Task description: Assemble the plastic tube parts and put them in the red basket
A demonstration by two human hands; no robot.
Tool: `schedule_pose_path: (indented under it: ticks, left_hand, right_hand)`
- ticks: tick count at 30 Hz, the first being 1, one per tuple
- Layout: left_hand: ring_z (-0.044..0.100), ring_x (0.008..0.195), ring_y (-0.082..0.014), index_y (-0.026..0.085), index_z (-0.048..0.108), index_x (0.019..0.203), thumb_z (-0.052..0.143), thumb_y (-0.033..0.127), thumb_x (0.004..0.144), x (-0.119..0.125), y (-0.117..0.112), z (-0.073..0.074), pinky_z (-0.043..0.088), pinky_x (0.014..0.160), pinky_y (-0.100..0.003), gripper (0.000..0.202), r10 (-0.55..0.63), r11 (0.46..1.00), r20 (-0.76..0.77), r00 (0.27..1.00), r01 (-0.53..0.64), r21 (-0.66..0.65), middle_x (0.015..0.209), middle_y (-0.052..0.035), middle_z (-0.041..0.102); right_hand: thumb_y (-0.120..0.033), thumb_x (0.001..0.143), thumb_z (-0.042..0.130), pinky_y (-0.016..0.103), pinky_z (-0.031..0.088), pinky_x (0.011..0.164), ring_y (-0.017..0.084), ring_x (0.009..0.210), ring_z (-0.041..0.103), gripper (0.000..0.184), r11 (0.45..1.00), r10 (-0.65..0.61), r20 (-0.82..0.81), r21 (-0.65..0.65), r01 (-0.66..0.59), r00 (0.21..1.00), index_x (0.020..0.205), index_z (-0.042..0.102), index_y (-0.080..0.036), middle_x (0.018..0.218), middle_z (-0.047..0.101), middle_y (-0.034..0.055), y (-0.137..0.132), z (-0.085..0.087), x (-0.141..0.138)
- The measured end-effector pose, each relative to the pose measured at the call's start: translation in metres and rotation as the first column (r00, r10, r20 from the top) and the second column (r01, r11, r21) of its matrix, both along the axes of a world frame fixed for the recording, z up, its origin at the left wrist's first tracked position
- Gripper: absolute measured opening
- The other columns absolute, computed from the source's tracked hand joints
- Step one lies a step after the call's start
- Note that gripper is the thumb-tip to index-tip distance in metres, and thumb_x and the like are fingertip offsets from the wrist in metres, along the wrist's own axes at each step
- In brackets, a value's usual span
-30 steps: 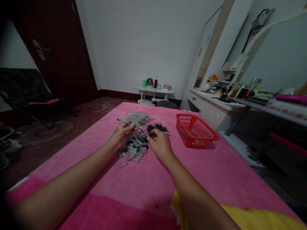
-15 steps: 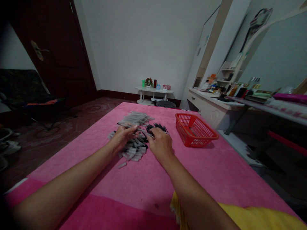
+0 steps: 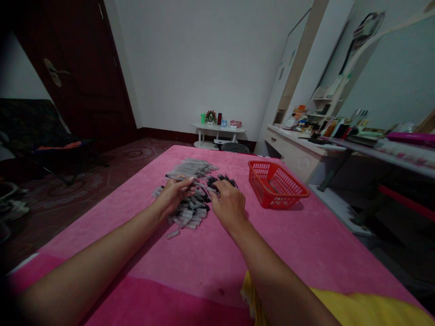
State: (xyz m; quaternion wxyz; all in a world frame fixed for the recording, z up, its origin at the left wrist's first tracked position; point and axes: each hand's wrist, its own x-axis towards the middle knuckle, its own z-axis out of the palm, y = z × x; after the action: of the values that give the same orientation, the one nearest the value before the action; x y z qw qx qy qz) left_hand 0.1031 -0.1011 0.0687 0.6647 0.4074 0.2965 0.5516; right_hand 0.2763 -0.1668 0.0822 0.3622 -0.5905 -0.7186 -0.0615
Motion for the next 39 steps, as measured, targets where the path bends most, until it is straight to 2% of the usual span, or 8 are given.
schedule_pose_path:
  ticks: [10, 17, 24, 28, 31, 35, 37, 39]
  left_hand:
    - [0.061, 0.050, -0.0090, 0.013, 0.064, 0.074, 0.083, 0.030, 0.060, 0.007, -0.004, -0.001, 0.055, 0.048, -0.019, 0.030, -0.039, 0.998, -0.030, 0.999, 0.038, -0.046, 0.065, -0.0007, 0.066]
    - [0.060, 0.052, -0.0076, 0.013, 0.062, 0.069, 0.083, 0.022, 0.059, 0.012, -0.006, -0.002, 0.055, 0.053, -0.018, 0.025, -0.047, 0.997, 0.028, 0.998, 0.049, -0.055, 0.064, 0.0004, 0.065]
    - [0.060, 0.052, -0.0095, 0.014, 0.059, 0.067, 0.089, 0.028, 0.047, 0.013, -0.013, 0.003, 0.054, 0.056, -0.021, 0.039, -0.034, 0.999, 0.030, 0.999, 0.034, 0.013, 0.062, 0.0019, 0.064]
    - [0.059, 0.049, -0.0106, 0.015, 0.057, 0.068, 0.088, 0.033, 0.047, 0.010, -0.015, 0.006, 0.052, 0.053, -0.022, 0.041, -0.034, 0.994, -0.036, 0.999, 0.037, 0.102, 0.059, 0.0014, 0.064]
    - [0.059, 0.049, -0.0112, 0.015, 0.056, 0.067, 0.086, 0.037, 0.052, 0.009, -0.015, 0.008, 0.050, 0.051, -0.021, 0.040, -0.018, 0.978, -0.110, 0.994, 0.040, 0.204, 0.059, -0.0003, 0.065]
    - [0.058, 0.048, -0.0115, 0.015, 0.055, 0.067, 0.085, 0.042, 0.052, 0.009, -0.015, 0.012, 0.048, 0.050, -0.022, 0.042, -0.010, 0.959, -0.167, 0.986, 0.057, 0.277, 0.059, 0.0000, 0.065]
    - [0.057, 0.047, -0.0116, 0.016, 0.056, 0.068, 0.083, 0.044, 0.053, 0.009, -0.015, 0.014, 0.047, 0.049, -0.022, 0.042, -0.021, 0.954, -0.200, 0.980, 0.079, 0.288, 0.057, 0.0010, 0.063]
    - [0.057, 0.047, -0.0118, 0.016, 0.058, 0.069, 0.080, 0.047, 0.057, 0.008, -0.013, 0.015, 0.045, 0.048, -0.022, 0.040, -0.007, 0.945, -0.262, 0.965, 0.092, 0.314, 0.056, 0.0004, 0.062]
  right_hand:
    - [-0.025, 0.088, 0.052, 0.027, 0.041, 0.074, 0.018, 0.084, 0.060, 0.018, 0.995, 0.075, -0.010, 0.067, -0.074, 0.997, 0.097, 0.065, -0.018, 0.094, 0.066, 0.0073, -0.002, 0.001, -0.002]
    - [-0.021, 0.087, 0.051, 0.027, 0.042, 0.073, 0.019, 0.081, 0.059, 0.015, 0.984, 0.136, -0.059, 0.120, -0.128, 0.989, 0.088, 0.065, -0.017, 0.087, 0.065, 0.0080, -0.001, 0.004, 0.000]
    - [-0.021, 0.080, 0.056, 0.027, 0.042, 0.066, 0.018, 0.074, 0.059, 0.012, 0.991, 0.132, -0.197, 0.064, -0.121, 0.971, 0.079, 0.067, -0.017, 0.079, 0.067, 0.0068, -0.003, 0.009, -0.002]
    - [-0.022, 0.072, 0.059, 0.026, 0.040, 0.057, 0.016, 0.061, 0.055, 0.011, 0.988, 0.119, -0.414, -0.044, -0.151, 0.903, 0.075, 0.067, -0.015, 0.068, 0.065, 0.0041, 0.002, 0.010, -0.002]
    - [-0.025, 0.065, 0.062, 0.024, 0.037, 0.049, 0.013, 0.051, 0.050, 0.011, 0.943, 0.074, -0.630, -0.209, -0.260, 0.773, 0.067, 0.063, -0.014, 0.057, 0.059, 0.0012, 0.005, 0.012, 0.000]
    - [-0.034, 0.062, 0.066, 0.023, 0.033, 0.043, 0.009, 0.041, 0.044, 0.021, 0.802, 0.003, -0.799, -0.357, -0.480, 0.601, 0.061, 0.060, -0.014, 0.049, 0.055, -0.0002, 0.002, 0.021, 0.000]
    - [-0.036, 0.062, 0.067, 0.022, 0.033, 0.042, 0.009, 0.040, 0.044, 0.024, 0.731, 0.014, -0.811, -0.391, -0.560, 0.584, 0.061, 0.060, -0.014, 0.050, 0.056, 0.0001, 0.000, 0.026, 0.000]
    - [-0.037, 0.064, 0.065, 0.022, 0.035, 0.043, 0.009, 0.041, 0.045, 0.023, 0.719, 0.044, -0.778, -0.411, -0.560, 0.627, 0.061, 0.060, -0.014, 0.050, 0.056, 0.0000, 0.000, 0.034, 0.003]
